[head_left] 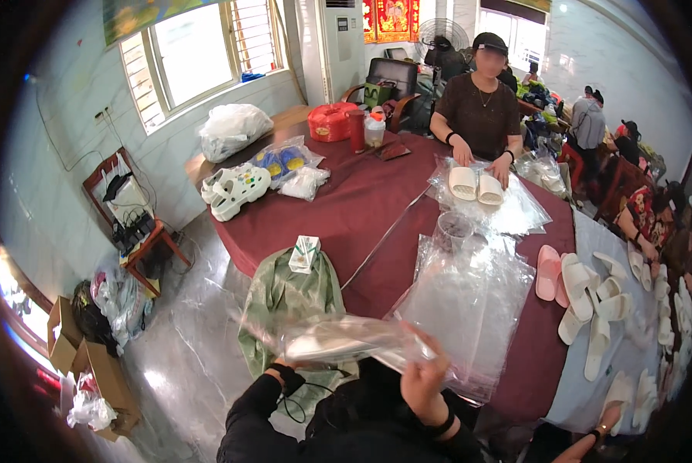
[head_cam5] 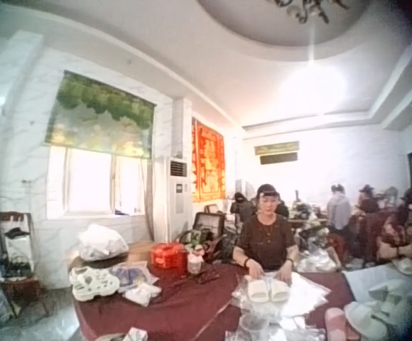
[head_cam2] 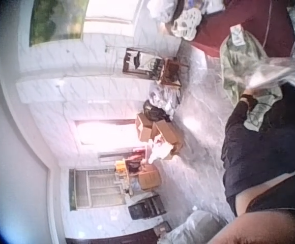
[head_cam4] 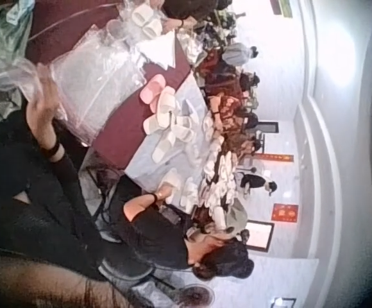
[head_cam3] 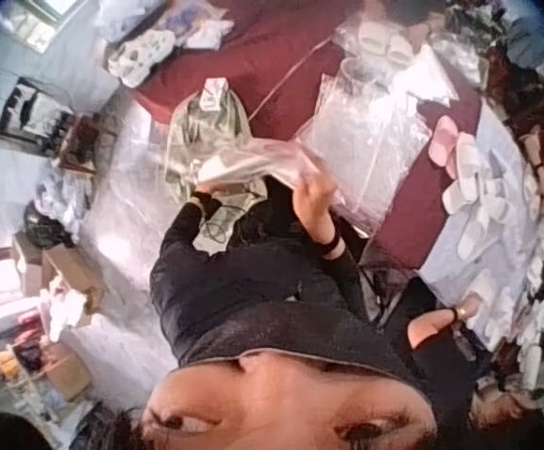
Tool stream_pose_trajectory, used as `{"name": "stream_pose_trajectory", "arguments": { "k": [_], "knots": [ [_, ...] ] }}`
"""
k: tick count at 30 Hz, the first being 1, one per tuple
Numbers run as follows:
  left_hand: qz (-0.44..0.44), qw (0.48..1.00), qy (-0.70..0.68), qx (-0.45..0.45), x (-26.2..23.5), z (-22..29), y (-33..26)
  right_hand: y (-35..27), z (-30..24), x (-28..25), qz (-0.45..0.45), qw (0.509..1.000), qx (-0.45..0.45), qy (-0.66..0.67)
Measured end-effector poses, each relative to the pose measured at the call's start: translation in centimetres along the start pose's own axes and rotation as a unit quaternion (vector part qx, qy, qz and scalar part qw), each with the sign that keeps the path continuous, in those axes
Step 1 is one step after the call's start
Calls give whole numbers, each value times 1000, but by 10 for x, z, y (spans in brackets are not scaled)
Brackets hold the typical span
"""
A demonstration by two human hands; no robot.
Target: The recorder packages white slippers into plastic bags at a shared work table.
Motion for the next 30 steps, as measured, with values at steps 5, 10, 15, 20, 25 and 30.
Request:
{"name": "stream_pose_trajectory", "arguments": {
  "k": [5, 10, 15, 20, 25, 30],
  "knots": [
    [-6, 999, 44, 8, 12, -17, -41, -21, 52, 59, -84, 964, 224, 119],
    [-1, 997, 81, -5, 34, -12, -57, -12, 53, 65, -81, 945, 241, 207],
    [-2, 994, 109, -22, 15, -13, -19, -15, 94, 71, -51, 869, 318, 374],
    [-4, 989, 142, -37, 26, 0, -8, -13, 97, 80, -68, 818, 312, 478],
    [-10, 983, 179, -46, 18, -7, -33, -19, 98, 92, -107, 799, 340, 485],
    [-9, 975, 216, -57, 11, -18, -66, -30, 111, 99, -118, 798, 363, 467]
  ]
}}
Point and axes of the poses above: each hand's wrist, its own y-axis towards the middle knuckle, its own x-axis out of the palm, z = x × y, the point moved 10 cm from there along y, towards the middle knuckle, and after that the axes turned 10 degrees about x, right-handed, at the moved point
